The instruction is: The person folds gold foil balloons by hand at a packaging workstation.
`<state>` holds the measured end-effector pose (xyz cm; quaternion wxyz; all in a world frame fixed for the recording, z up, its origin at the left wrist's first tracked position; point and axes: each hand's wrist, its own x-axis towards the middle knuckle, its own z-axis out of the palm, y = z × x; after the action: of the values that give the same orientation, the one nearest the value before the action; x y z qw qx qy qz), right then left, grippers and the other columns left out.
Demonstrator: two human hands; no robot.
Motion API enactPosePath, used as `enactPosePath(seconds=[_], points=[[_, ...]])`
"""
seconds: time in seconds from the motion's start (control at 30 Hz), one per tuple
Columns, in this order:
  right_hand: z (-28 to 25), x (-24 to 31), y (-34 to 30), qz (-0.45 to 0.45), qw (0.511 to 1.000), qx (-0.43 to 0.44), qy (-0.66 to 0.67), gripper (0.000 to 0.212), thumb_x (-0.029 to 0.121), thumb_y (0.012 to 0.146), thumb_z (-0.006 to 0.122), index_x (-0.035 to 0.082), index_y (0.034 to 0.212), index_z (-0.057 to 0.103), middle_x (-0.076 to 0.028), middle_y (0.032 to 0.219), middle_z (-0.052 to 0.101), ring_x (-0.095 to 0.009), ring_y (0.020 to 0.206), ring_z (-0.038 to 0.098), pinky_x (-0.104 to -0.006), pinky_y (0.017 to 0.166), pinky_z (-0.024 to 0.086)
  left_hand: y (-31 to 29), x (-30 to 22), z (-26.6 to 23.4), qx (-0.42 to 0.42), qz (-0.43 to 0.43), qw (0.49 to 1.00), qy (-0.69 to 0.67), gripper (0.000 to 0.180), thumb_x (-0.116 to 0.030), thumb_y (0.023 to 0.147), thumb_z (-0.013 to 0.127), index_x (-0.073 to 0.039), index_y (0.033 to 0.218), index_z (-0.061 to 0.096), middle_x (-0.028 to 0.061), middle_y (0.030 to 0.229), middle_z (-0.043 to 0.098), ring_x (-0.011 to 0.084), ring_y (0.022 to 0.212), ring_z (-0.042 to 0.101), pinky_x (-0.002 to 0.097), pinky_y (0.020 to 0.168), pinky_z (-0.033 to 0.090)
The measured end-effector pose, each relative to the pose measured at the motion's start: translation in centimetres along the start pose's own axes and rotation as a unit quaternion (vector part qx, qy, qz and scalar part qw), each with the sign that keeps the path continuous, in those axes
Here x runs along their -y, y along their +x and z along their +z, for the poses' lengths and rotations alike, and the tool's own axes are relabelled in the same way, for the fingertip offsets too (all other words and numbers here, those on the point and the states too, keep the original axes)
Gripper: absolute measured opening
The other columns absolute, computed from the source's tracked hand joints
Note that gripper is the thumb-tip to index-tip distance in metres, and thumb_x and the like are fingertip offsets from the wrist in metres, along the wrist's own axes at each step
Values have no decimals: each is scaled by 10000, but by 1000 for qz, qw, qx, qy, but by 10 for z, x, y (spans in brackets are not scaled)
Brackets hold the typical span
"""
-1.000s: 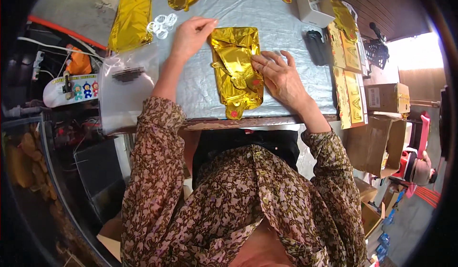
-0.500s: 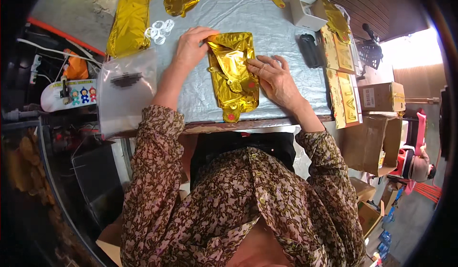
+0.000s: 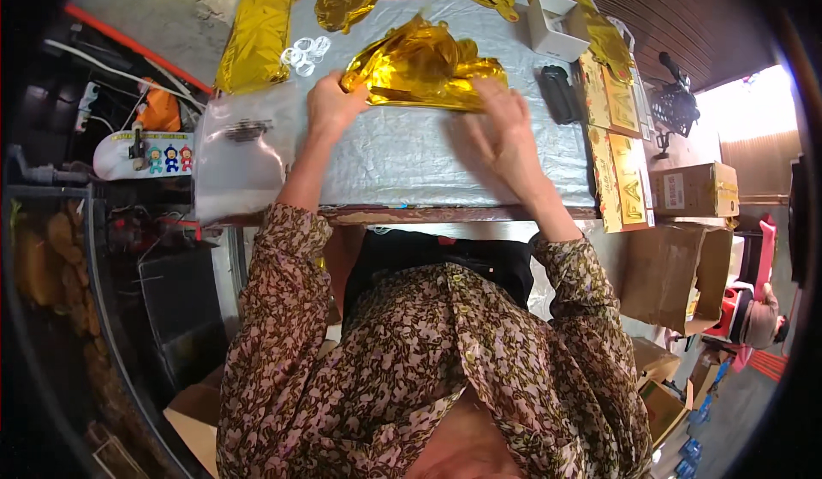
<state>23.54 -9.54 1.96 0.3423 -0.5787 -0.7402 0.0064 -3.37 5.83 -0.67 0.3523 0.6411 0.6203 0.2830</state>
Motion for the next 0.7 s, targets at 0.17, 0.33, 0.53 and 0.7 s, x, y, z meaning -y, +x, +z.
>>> enactPosePath(seconds=[0.17, 0.33, 0.53, 0.7], points=[[35, 16, 0, 7, 998, 58, -18, 704, 164, 948, 691, -40, 1541, 371, -262, 1538, 473, -432, 1473, 402, -525, 1246, 280, -45, -8, 9, -31, 47, 998, 29, 415, -261, 849, 818, 7, 1138, 690, 101, 915, 781, 189, 805, 782, 352, 722, 600], [24, -25, -1, 150, 981, 28, 124, 746, 75, 930, 668, -72, 1575, 324, -311, 1445, 556, -423, 1378, 535, -454, 1162, 421, -107, -53, 3, 147, 83, 985, -32, 504, -310, 847, 880, -19, 1218, 702, 104, 1110, 773, 184, 926, 776, 333, 780, 608], [22, -39, -6, 158, 976, 32, 148, 713, -3, 923, 660, -33, 1572, 365, -300, 1430, 576, -420, 1353, 561, -422, 1151, 441, -34, -4, -22, 163, 183, 968, -57, 508, -185, 905, 814, -42, 1370, 666, 93, 1245, 737, 128, 958, 713, 297, 849, 580], [22, -49, -7, 140, 980, 42, 137, 710, -50, 916, 651, -27, 1570, 375, -292, 1445, 557, -426, 1372, 535, -421, 1161, 431, 16, -38, 4, 257, 181, 948, -43, 619, -229, 873, 838, 0, 1404, 614, 153, 1266, 731, 169, 1005, 715, 322, 845, 581]])
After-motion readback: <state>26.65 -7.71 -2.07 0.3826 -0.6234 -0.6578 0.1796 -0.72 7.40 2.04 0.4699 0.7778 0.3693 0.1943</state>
